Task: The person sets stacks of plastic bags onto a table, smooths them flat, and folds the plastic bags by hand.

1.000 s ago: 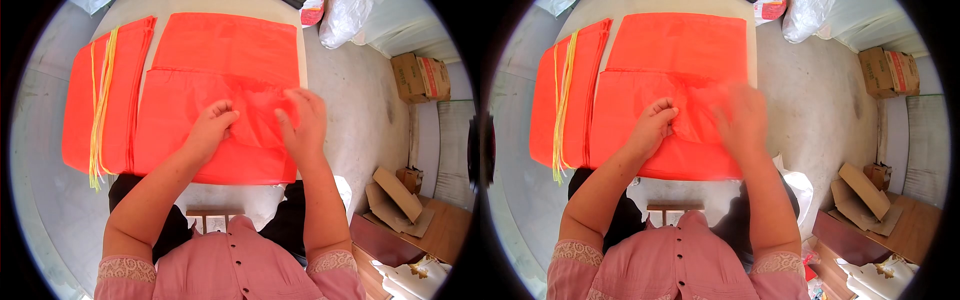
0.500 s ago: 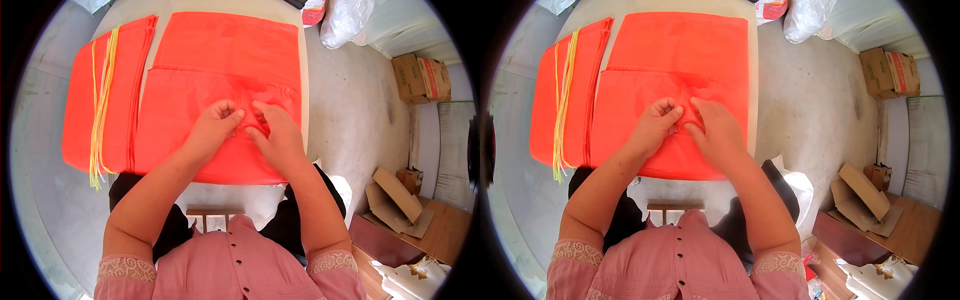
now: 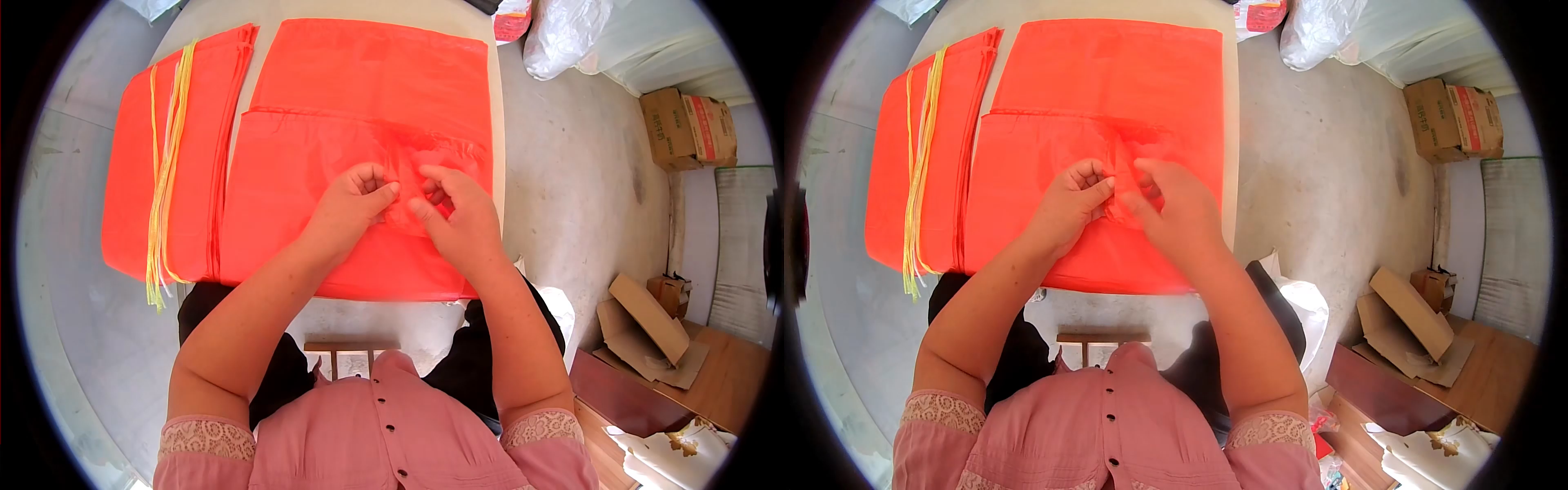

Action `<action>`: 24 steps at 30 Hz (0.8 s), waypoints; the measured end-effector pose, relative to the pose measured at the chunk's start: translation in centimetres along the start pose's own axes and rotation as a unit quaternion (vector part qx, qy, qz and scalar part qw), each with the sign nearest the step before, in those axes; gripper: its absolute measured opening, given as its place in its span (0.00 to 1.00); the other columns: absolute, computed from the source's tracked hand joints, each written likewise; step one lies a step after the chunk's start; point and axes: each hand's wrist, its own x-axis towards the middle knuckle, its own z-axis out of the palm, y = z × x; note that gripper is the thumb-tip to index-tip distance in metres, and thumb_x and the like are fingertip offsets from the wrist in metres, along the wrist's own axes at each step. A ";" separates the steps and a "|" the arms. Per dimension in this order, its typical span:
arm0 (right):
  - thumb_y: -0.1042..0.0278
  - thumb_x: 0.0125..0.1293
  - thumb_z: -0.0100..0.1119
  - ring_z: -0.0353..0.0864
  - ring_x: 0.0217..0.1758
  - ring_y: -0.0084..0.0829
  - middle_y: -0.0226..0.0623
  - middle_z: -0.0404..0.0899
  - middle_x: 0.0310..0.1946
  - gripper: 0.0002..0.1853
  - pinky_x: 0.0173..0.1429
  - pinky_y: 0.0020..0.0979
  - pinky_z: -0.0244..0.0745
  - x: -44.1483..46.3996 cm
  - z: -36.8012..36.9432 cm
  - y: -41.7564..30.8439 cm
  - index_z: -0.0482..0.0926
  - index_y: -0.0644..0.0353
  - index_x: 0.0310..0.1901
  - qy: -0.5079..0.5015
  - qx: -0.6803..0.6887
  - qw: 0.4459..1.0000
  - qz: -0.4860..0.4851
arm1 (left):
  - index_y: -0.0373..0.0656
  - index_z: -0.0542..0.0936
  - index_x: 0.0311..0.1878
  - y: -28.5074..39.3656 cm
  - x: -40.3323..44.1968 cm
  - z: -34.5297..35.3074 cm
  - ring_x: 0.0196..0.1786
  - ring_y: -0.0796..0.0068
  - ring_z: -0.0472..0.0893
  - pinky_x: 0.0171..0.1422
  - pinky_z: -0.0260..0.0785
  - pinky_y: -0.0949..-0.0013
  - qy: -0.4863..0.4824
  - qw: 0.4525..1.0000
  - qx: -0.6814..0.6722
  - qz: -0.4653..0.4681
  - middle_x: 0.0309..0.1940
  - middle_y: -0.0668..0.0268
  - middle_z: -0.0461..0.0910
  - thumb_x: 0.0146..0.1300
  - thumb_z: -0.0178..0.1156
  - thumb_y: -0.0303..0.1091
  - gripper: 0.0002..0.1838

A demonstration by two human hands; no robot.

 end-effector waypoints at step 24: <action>0.64 0.68 0.69 0.87 0.45 0.45 0.41 0.87 0.42 0.09 0.49 0.40 0.82 0.0 -0.6 0.1 0.86 0.58 0.45 0.032 -0.072 0.997 0.003 | 0.48 0.79 0.46 0.1 0.1 0.0 0.39 0.84 0.81 0.45 0.76 0.77 0.019 1.000 0.013 -0.014 0.38 0.74 0.83 0.75 0.65 0.29 0.03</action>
